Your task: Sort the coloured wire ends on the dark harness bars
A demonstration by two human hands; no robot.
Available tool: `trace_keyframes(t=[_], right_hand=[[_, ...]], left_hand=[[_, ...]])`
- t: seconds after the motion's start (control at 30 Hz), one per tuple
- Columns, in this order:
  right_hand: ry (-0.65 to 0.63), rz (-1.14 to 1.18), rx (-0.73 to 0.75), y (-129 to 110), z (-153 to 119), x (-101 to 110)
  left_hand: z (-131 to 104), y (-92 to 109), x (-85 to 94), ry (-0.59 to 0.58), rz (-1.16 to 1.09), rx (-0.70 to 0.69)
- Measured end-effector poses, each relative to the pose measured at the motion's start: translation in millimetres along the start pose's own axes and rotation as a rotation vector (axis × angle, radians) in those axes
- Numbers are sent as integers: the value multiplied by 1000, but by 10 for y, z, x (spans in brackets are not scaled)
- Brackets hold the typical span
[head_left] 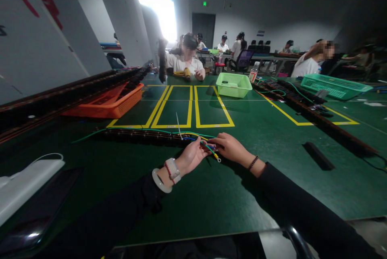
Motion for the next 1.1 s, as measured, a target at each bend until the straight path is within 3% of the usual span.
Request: trace_keyframes(t=[0.13,0.2,0.37,0.53,0.7,0.87,1.1], right_hand=[[107,16,21,-66,-4,215],[100,22,119,-177,-19,277],[-36,-144,474,-513,-120,181],[-91,-259,576,-612,-156,79],[43,-248,489,-526,-128,179],[161,-221,221,-230,-57,258],[50,-139,10,49,-8,74]], left_hand=[[-3,-1,16,3,-16,1],[-11,-4,17,-1,-22,9],[-42,-17,-7,7,-21,38],[-52,18,-35,21,13,-4],[-41,1,-82,-45,31,4],[-18,14,-34,-35,29,-20],[-56,41,-38,-24,48,-32]])
Point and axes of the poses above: each hand's wrist, its own z-axis towards the middle knuckle, its own x-axis out of the back of the hand, y = z × x, the point moved 9 cm from there along z, towards the middle knuckle, and after that the axes turned 4 degrees about y, right-handed, at the moved point
